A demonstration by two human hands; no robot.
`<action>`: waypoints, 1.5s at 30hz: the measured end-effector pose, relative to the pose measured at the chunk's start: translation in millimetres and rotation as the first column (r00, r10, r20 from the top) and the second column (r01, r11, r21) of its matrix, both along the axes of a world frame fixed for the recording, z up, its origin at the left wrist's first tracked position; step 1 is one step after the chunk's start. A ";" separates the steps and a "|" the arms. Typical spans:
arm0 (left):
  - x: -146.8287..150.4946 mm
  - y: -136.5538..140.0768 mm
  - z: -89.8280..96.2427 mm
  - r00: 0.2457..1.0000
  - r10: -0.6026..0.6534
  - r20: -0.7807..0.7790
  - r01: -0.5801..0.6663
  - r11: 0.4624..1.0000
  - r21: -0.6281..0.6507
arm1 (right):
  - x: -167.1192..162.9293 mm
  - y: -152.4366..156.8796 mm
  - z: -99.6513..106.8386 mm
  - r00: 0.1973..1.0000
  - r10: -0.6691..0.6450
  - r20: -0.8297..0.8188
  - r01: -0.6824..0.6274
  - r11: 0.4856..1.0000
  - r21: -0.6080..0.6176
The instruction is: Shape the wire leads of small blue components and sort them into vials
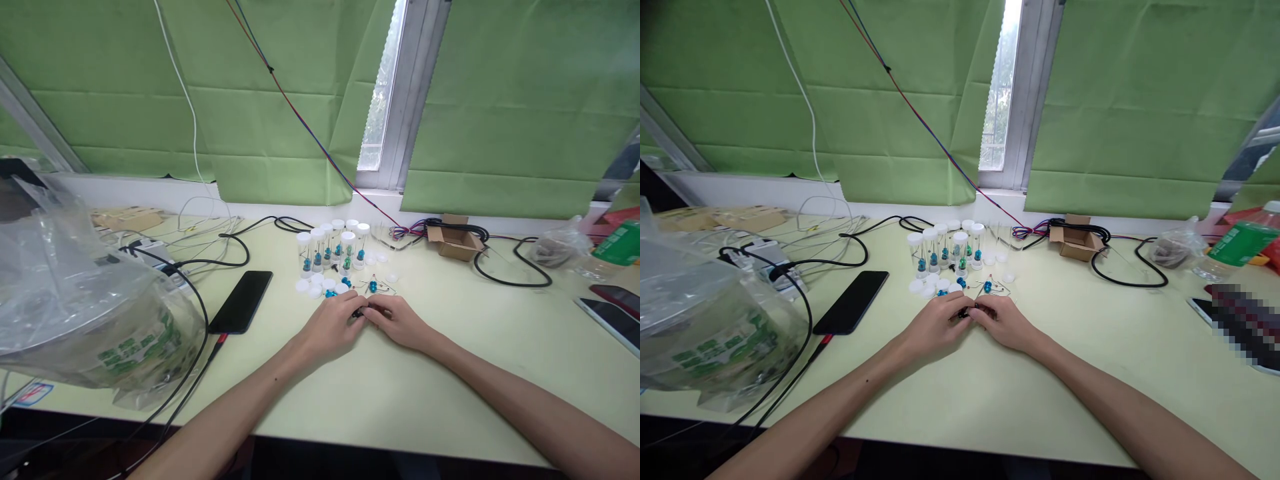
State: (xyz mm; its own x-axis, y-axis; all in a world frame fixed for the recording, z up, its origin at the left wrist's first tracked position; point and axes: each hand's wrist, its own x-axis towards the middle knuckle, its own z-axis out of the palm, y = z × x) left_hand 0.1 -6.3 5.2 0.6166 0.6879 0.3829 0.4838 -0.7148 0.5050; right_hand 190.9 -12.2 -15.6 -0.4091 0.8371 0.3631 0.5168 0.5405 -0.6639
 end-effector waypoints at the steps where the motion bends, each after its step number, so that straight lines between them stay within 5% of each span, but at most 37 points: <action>1: 0.2 0.0 0.1 1.000 0.000 -0.002 0.000 1.000 0.000 | -0.1 -0.1 0.3 1.000 0.000 0.001 0.000 1.000 0.000; 45: -0.4 -4.0 4.6 0.999 0.003 -0.036 -0.003 1.000 0.005 | 0.4 -0.2 0.8 0.999 0.001 0.041 0.001 0.999 -0.039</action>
State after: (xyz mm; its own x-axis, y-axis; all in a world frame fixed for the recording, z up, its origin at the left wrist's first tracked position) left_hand -0.2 -10.2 9.8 0.6278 0.6882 0.3637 0.5038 -0.7155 0.4840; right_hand 191.3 -12.3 -14.8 -0.4230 0.8504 0.3130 0.5440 0.5146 -0.6628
